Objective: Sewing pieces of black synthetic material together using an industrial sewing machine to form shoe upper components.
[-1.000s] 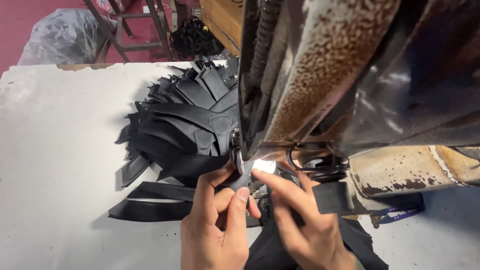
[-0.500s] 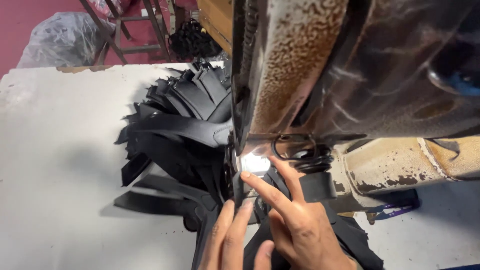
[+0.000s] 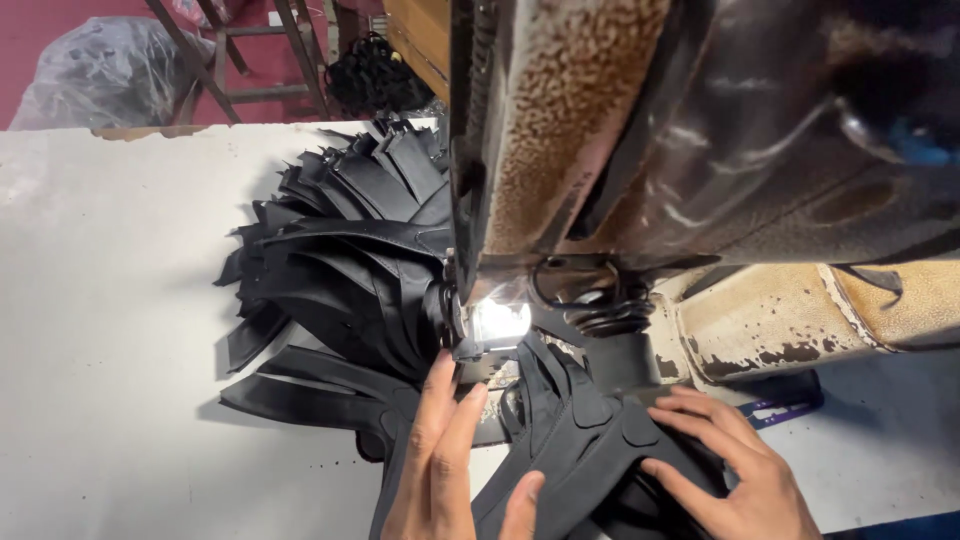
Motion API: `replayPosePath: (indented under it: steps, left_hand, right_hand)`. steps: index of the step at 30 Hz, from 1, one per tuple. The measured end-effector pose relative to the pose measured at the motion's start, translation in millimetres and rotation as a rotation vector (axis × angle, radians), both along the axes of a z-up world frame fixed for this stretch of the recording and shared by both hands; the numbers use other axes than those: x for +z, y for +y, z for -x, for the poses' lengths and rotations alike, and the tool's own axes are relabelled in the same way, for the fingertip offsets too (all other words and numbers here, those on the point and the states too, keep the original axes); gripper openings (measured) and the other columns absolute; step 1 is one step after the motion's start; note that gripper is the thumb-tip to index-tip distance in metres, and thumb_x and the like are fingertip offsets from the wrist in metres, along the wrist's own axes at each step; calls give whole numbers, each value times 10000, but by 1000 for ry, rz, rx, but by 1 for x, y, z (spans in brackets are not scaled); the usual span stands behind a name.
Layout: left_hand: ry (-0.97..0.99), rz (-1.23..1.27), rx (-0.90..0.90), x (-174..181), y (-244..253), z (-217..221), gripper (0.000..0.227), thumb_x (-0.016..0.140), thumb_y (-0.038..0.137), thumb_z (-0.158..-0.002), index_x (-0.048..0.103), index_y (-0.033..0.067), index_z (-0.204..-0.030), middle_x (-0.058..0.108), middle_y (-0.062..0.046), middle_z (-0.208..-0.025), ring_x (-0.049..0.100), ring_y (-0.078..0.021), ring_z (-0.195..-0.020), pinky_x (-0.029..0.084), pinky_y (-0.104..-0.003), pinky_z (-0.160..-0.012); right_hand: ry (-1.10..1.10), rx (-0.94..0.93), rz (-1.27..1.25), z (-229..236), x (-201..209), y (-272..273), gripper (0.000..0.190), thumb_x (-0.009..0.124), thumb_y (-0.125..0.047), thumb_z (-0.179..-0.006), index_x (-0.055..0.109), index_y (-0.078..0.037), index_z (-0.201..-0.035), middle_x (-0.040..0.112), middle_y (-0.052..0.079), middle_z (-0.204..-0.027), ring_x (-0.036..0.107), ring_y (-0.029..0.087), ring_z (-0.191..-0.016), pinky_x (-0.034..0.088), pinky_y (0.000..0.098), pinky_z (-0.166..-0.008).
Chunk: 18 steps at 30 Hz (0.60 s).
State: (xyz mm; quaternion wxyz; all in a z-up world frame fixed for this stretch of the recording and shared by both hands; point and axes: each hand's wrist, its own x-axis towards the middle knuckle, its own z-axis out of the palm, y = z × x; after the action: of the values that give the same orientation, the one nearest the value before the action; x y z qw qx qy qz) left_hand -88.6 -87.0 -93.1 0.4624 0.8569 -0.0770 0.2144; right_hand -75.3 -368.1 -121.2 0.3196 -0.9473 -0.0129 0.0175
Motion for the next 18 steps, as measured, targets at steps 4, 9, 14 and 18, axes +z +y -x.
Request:
replayPosePath:
  steps: [4,9,14,18]
  left_hand:
    - [14,-109,-13,-12,11,6,697,844,250,-734,528,25,-1314,381,-293,-1555,547,-389,-1404,568,-407,-1064]
    - [397,44,-104,-55,53,13,369,753,294,-769,717,198,-1124,760,-56,-1235,818,-244,-1023,643,-371,-839]
    - [247,-527,376,-58,75,9,572,700,499,-822,684,152,-1277,627,-197,-1351,541,-475,-1322,474,-560,-1019]
    - [-73,30,-142,34,31,1,191,632,216,-893,801,130,-871,806,6,-910,734,-119,-846,584,-262,-791]
  right_hand:
    - [-104,53,-79,0,13,14,486,881,-129,-628,791,-96,-1104,792,7,-1216,637,172,-1325,475,380,-1132]
    - [-113,-8,-206,18,28,43,675,846,-20,-583,719,-60,-1245,789,50,-1166,772,141,-1044,561,272,-989]
    - [-618,406,-168,34,-21,13,264,735,-159,-832,664,-119,-1083,642,50,-1135,740,105,-1011,657,222,-936]
    - [123,115,-846,61,-85,50,153,912,20,-687,835,72,-808,860,174,-682,885,213,-646,717,290,-599]
